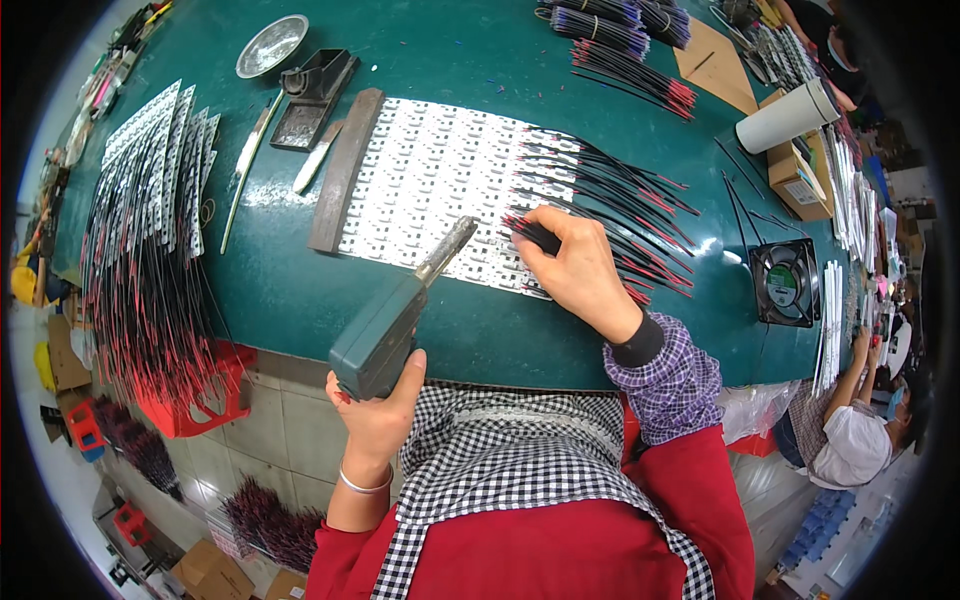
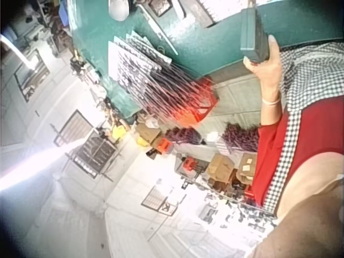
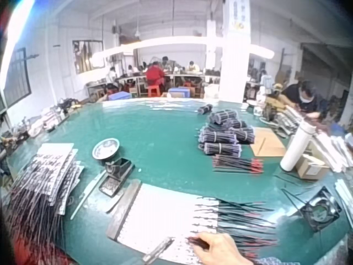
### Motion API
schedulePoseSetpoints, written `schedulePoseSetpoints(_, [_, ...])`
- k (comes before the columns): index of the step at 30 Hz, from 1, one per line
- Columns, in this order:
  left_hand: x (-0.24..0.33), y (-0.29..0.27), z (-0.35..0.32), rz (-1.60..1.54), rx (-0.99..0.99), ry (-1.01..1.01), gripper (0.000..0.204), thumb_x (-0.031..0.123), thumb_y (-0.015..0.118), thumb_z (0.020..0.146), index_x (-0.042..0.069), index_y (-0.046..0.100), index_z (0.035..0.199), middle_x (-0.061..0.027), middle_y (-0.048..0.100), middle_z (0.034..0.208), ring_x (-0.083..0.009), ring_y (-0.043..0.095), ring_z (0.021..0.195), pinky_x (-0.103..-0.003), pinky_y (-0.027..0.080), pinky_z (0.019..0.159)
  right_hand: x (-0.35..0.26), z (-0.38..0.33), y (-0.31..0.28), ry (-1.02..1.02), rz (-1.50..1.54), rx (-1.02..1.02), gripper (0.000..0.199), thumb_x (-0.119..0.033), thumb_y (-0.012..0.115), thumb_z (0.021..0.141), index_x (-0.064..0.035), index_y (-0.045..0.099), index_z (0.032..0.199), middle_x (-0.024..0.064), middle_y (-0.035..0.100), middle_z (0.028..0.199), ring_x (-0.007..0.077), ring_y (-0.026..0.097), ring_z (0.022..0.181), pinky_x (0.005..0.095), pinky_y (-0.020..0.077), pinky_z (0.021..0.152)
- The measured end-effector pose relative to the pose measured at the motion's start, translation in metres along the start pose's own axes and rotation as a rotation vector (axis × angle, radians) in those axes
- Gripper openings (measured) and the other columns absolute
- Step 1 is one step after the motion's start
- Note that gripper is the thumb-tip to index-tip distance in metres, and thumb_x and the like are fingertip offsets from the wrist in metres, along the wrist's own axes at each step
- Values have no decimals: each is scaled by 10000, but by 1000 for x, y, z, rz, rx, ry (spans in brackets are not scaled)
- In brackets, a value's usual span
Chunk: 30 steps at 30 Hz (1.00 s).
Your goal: The person positions wire ends onto an LED panel board by hand and applies heat to the wire connections using a handheld heat tool.
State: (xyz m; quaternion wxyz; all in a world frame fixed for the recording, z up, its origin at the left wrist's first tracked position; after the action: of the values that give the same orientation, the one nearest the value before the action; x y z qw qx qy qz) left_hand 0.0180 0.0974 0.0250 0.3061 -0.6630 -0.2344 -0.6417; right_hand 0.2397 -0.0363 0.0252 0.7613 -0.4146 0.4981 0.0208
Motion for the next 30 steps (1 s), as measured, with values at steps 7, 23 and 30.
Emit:
schedulePoseSetpoints(7, [-5,3,-1,6,-47,-34,361,-65,718,772,-36,635,1122,-113,697,1018,-145,664,883,-268,531,774,3,1,4,53,-71,-30,160,-128,676,792,19,654,852,182,637,678,328,633,591,390,467,555])
schedulePoseSetpoints(23, [-13,7,-6,214,-59,32,286,31,777,774,19,594,995,-54,663,925,-110,620,733,-249,470,665,4,0,7,61,-89,-76,182,-122,679,799,35,652,884,186,631,685,294,620,557,358,468,545])
schedulePoseSetpoints(30, [-8,2,-3,75,5,-66,184,17,769,766,-11,662,913,-55,687,853,-100,626,703,-238,483,635,7,1,8,49,-119,-77,188,-123,676,801,41,651,891,188,632,687,293,610,546,358,467,547])
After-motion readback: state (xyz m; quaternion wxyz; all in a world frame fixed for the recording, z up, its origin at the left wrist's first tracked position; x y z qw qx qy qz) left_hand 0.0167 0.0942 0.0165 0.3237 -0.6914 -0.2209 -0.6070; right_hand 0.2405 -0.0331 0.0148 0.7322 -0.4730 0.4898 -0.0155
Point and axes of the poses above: each hand's wrist, its own z-axis towards the middle knuckle, its own y-axis out of the palm, x = y × z, the point moved 9 cm from there along z, towards the middle knuckle
